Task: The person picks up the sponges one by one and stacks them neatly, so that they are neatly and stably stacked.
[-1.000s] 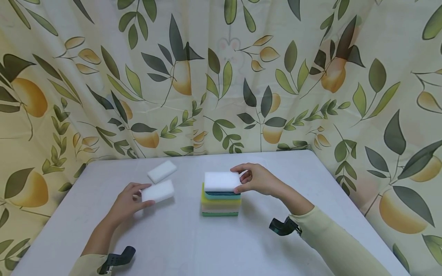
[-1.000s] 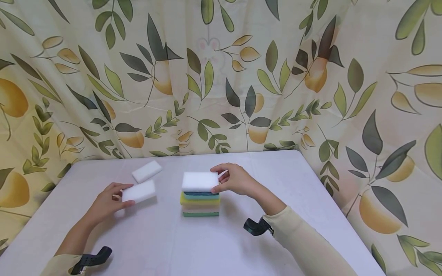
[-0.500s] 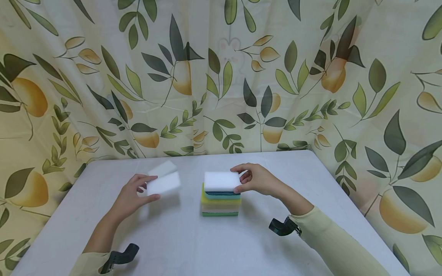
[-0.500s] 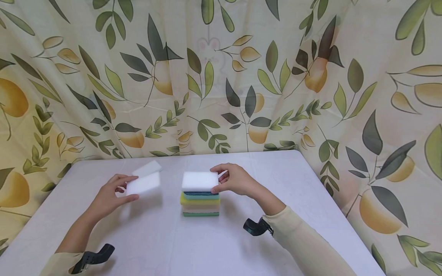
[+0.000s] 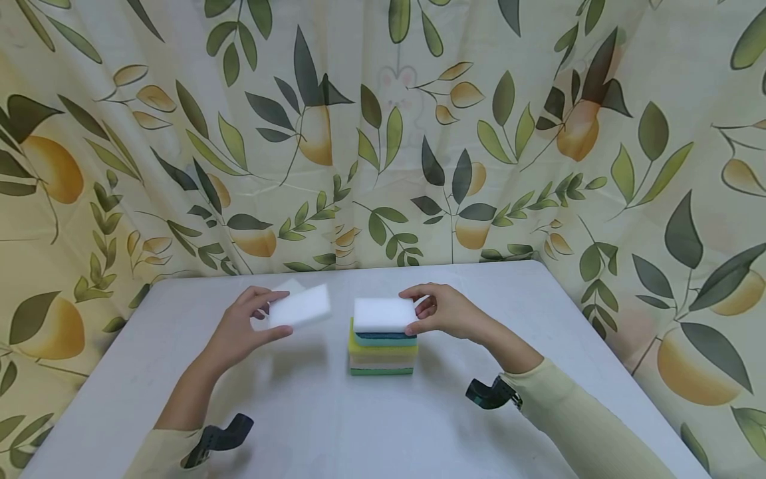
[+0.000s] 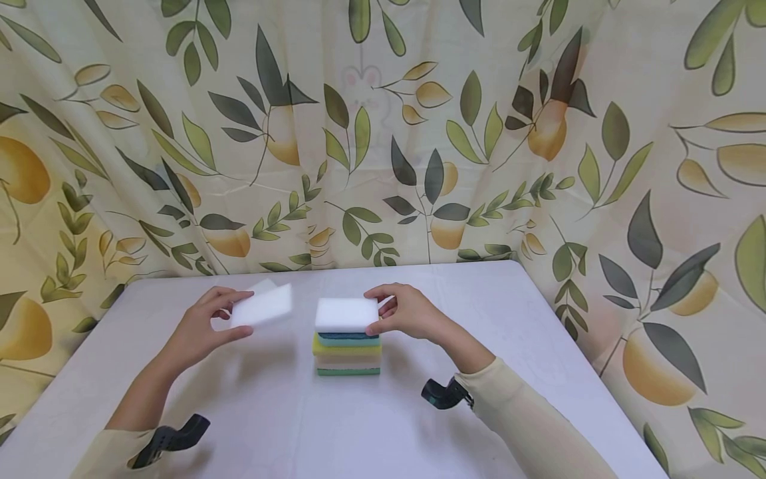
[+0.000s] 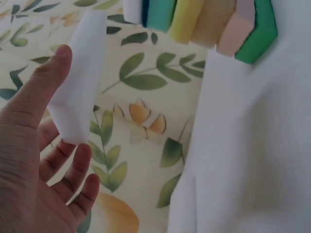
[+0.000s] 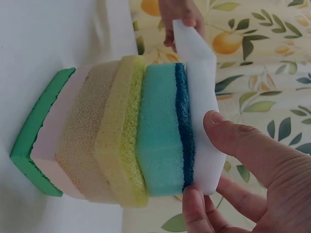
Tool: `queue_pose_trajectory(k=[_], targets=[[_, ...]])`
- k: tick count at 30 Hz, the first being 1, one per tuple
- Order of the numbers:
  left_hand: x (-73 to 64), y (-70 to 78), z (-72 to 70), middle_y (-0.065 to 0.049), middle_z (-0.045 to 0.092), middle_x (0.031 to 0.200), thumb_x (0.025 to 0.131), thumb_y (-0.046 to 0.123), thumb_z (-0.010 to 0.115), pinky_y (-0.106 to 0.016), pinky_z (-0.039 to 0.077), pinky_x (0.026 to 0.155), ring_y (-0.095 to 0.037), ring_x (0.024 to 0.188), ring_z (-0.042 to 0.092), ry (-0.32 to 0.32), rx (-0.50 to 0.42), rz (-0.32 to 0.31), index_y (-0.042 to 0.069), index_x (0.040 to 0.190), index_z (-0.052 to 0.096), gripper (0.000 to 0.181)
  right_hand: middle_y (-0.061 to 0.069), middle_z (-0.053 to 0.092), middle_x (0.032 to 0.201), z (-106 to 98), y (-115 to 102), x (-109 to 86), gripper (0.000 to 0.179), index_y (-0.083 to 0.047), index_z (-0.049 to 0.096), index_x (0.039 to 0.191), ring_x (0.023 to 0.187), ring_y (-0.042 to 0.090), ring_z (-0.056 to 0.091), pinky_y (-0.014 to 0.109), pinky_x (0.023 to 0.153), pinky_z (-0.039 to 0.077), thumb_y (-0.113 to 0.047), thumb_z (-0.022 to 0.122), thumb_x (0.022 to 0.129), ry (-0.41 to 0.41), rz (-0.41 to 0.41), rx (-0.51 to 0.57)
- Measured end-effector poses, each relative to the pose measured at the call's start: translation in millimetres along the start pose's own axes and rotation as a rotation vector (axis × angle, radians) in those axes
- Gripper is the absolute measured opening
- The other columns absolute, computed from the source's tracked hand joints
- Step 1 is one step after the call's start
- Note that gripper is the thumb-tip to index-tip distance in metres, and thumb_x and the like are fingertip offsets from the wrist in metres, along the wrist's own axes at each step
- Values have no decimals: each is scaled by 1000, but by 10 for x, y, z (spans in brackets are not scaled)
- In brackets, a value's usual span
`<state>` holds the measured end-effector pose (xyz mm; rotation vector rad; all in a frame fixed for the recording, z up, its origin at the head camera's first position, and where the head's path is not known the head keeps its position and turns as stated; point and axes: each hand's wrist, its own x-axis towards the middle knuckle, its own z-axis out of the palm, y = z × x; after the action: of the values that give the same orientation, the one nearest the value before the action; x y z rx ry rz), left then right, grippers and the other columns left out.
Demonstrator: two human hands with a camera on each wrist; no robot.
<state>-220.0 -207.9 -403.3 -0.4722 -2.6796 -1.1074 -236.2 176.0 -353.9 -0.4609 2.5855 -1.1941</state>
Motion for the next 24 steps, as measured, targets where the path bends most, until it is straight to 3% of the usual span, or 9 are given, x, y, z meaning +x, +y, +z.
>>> queue_pose_trajectory(k=[6, 24], targets=[[57, 128, 11, -4, 55, 119, 73, 31, 88, -40, 50, 81, -20, 95, 54, 5, -20, 52, 13, 130, 64, 65, 11, 64, 104, -3, 3, -5, 65, -7, 61, 131, 92, 21, 59, 29, 77, 53, -19, 88, 73, 1, 1, 3], [183, 387, 90, -3, 55, 120, 73, 31, 88, -39, 50, 83, -24, 101, 54, -14, -63, 84, 14, 130, 64, 65, 12, 64, 105, -7, 20, -5, 66, -7, 60, 132, 93, 22, 59, 29, 79, 53, -20, 88, 74, -4, 4, 16]])
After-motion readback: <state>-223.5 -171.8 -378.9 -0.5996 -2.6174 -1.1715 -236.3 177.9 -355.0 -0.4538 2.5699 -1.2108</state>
